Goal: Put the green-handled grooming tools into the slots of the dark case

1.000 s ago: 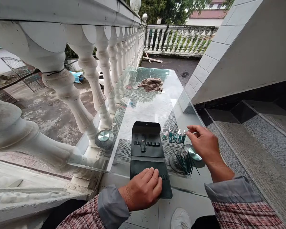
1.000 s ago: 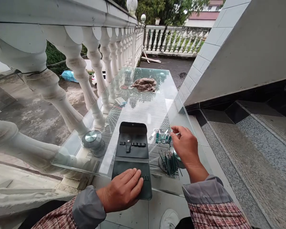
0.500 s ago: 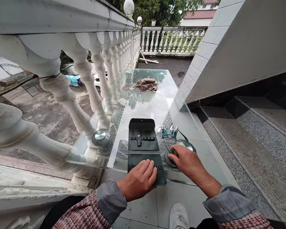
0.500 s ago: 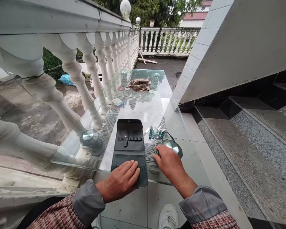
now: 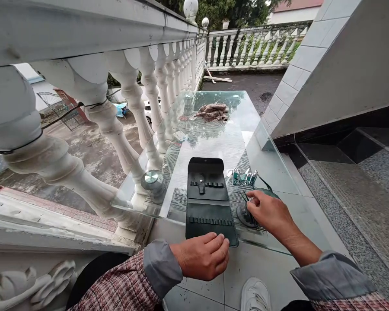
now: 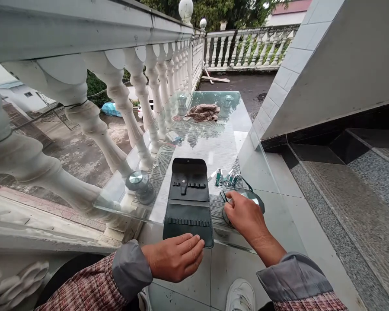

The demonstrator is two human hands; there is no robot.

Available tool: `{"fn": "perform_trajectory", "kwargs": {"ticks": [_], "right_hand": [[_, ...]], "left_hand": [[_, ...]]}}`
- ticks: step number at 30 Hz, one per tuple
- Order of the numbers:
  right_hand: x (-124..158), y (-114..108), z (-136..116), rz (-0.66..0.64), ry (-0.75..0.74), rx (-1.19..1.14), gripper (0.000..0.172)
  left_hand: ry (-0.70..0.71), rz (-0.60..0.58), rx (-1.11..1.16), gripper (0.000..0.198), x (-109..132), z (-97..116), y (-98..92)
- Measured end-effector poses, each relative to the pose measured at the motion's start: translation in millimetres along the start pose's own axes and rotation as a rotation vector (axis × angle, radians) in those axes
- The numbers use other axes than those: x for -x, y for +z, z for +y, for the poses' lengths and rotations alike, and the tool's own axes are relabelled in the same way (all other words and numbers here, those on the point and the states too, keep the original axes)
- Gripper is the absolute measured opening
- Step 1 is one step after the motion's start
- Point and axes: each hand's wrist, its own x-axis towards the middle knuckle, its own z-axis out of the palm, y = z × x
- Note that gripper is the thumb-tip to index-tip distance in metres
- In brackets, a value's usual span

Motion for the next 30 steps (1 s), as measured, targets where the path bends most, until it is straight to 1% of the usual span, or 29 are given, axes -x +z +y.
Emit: {"fn": "perform_trajectory", "kwargs": {"ticks": [3, 6, 8, 10, 12, 15, 21, 23, 27, 30], "right_hand": [[2, -1, -11, -0.018, 0.005, -0.26, 0.039], [7, 3, -32, -0.144, -0.028, -0.56, 0.052], [11, 7, -50, -0.243, -0.049, -0.702, 0.054], [12, 13, -67, -0.301, -0.074, -0.756, 0.052], [12, 20, -82, -0.307, -0.11, -0.749, 0.049], [7, 33, -99, -0.256, -0.142, -0.715, 0.046], [-4, 53, -122, -0.175, -0.18, -0.615, 0.044], [-5, 55, -126, -0.174, -0.183, -0.559, 0.044], [-5, 54, -131, -0.219, -0.212, -0.462, 0.043], [-4, 51, -131, -0.262, -0.26, -0.389, 0.037]], "left_hand": [[-0.037, -0.004, -0.036, 0.028, 1, 0, 0.4], [-0.092, -0.006, -0.064, 0.028, 2, -1, 2.7], [-0.116, -0.023, -0.069, 0.027, 2, -2, 4.7], [-0.132, -0.04, -0.062, 0.027, 3, -2, 6.5], [-0.143, -0.043, -0.052, 0.028, 4, -2, 8.1], [-0.149, -0.052, -0.032, 0.029, 6, 0, 10.6], [-0.157, -0.061, 0.006, 0.031, 7, 0, 12.2], [-0.163, -0.064, 0.023, 0.031, 7, -1, 11.1], [-0.178, -0.081, 0.059, 0.031, 7, -1, 10.1], [-0.184, -0.087, 0.059, 0.031, 8, 1, 11.8]]}}
